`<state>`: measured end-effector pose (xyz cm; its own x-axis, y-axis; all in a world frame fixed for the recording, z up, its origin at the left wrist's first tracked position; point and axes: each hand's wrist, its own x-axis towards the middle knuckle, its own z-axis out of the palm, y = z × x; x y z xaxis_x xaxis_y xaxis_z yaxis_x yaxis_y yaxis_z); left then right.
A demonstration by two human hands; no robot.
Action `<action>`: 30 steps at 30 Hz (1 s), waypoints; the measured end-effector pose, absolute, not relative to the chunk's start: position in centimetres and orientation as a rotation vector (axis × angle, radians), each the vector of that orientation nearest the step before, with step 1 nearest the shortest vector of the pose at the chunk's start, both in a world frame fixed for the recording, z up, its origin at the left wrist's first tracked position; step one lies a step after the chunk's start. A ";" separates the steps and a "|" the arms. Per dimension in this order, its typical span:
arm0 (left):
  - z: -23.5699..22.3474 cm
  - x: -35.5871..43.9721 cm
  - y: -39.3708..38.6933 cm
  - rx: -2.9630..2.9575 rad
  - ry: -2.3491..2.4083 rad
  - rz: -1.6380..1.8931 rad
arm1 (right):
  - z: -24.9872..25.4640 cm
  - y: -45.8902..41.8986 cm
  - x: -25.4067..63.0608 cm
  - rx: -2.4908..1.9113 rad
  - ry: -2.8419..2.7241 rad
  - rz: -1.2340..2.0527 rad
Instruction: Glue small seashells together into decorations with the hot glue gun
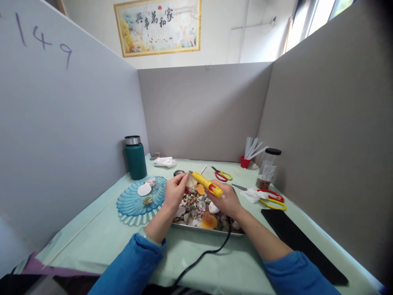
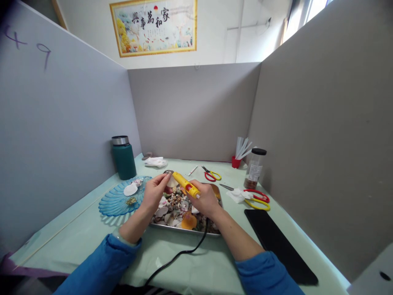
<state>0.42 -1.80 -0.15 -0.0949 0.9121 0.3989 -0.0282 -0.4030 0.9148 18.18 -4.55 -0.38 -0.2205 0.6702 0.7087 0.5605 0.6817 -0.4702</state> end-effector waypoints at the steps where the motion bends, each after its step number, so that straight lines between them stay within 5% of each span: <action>1: -0.2 0.4 -1.8 1.444 1.018 1.597 | -0.4 -4.5 18.2 -0.959 -1.900 0.139; 30: -0.1 0.3 -1.9 1.429 1.083 1.640 | -0.9 -4.0 18.3 -0.991 -1.831 0.165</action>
